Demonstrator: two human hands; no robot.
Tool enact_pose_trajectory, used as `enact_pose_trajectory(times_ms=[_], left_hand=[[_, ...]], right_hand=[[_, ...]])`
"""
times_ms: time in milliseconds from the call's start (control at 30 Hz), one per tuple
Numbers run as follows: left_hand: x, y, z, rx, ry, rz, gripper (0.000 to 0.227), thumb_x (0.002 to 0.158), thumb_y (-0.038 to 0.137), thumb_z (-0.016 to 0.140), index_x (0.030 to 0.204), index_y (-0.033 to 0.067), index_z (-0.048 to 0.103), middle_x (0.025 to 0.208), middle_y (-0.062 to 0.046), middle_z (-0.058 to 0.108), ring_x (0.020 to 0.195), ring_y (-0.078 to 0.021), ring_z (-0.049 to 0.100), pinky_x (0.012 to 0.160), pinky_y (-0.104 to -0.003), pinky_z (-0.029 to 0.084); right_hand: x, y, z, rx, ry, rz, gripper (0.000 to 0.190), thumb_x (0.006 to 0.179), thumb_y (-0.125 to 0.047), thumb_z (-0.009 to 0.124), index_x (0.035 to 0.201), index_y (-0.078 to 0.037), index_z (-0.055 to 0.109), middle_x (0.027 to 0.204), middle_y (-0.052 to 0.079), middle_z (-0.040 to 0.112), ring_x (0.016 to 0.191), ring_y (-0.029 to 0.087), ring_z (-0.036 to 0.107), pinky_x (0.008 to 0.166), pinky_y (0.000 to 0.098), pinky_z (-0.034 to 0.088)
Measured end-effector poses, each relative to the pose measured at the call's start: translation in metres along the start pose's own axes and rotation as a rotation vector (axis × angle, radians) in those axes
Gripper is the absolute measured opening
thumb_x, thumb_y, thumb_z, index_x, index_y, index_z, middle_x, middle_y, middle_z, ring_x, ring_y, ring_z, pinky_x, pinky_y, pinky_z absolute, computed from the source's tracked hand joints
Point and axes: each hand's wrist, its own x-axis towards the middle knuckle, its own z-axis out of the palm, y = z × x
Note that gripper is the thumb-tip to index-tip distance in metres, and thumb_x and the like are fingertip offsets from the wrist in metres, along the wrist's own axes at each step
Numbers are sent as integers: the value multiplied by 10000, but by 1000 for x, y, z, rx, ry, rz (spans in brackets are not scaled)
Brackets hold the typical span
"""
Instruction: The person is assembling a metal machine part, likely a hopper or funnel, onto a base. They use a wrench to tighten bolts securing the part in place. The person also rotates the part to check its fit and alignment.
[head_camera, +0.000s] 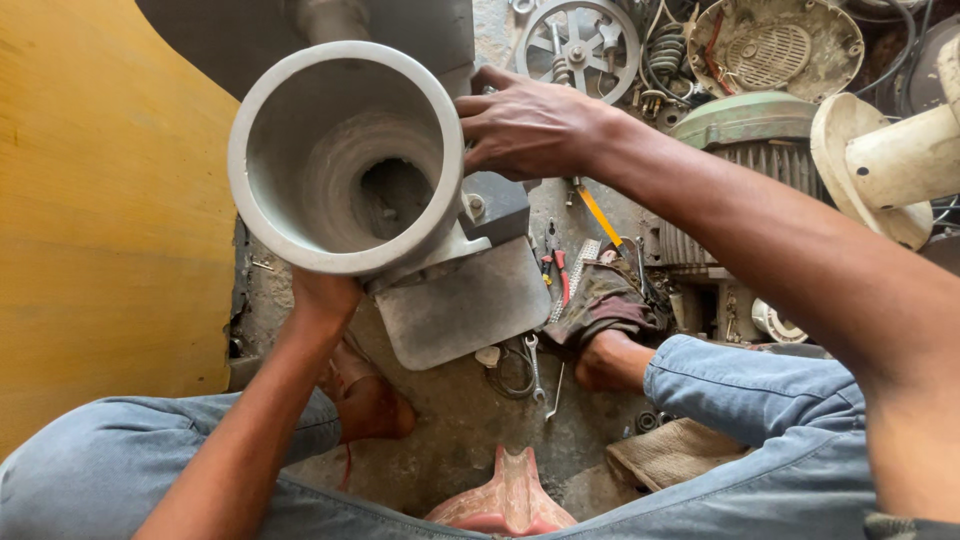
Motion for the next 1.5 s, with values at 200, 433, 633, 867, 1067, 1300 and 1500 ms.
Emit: enact_pose_trajectory(times_ms=[200, 433, 633, 867, 1067, 1300, 1500], left_hand=[[44, 63, -43, -186, 159, 5, 493, 1148, 347, 381, 1417, -66, 384, 1378, -223, 510, 1274, -307, 510, 1055, -440, 427], [77, 145, -66, -363, 169, 251, 613, 1158, 599, 399, 1413, 44, 452, 1482, -98, 472, 1346, -192, 476, 1167, -340, 419], [74, 155, -59, -195, 213, 199, 463, 1089, 493, 554, 1160, 37, 600, 1383, -150, 567, 1251, -211, 529, 1081, -360, 446], [78, 146, -42, -310, 335, 210, 437, 1035, 454, 597, 1059, 18, 577, 1277, -140, 612, 1144, -197, 581, 1016, -354, 481], [82, 139, -31, -444, 410, 254, 434, 1021, 448, 588, 1065, 34, 463, 1204, -157, 613, 1082, -202, 605, 953, -359, 501], [84, 139, -28, -472, 439, 271, 428, 1022, 442, 590, 1055, 32, 470, 1176, -171, 623, 1057, -228, 603, 984, -392, 499], [83, 141, -25, -445, 478, 270, 424, 1016, 447, 567, 1016, 35, 465, 1142, -162, 619, 1070, -232, 605, 972, -402, 497]], right_hand=[[-8, -4, 1, 95, 3, 35, 604, 854, -192, 677, 1419, -386, 587, 1487, -5, 543, 1301, 208, 518, 1054, 468, 424], [-17, -17, 2, 184, 120, 90, 453, 878, -191, 699, 1324, -271, 694, 1280, 26, 653, 1081, 210, 613, 896, 390, 463], [-17, -28, -2, 410, 248, 218, 214, 980, -337, 692, 1147, -229, 771, 1070, -8, 697, 990, 195, 613, 856, 393, 433], [-8, -15, 4, 398, 151, 176, 281, 1027, -350, 673, 1255, -189, 704, 1075, 10, 685, 1016, 225, 611, 870, 405, 435], [-7, -12, 0, 330, 132, 56, 394, 869, -166, 702, 1251, -263, 695, 1224, -45, 662, 1039, 211, 593, 910, 427, 438], [-12, -15, 5, 384, 128, 71, 480, 848, -72, 682, 1307, -213, 683, 1229, 0, 678, 1046, 214, 629, 914, 408, 476], [-11, -20, 8, 432, 247, 99, 279, 922, -102, 690, 1198, -113, 729, 1086, 76, 745, 907, 265, 708, 742, 385, 586]])
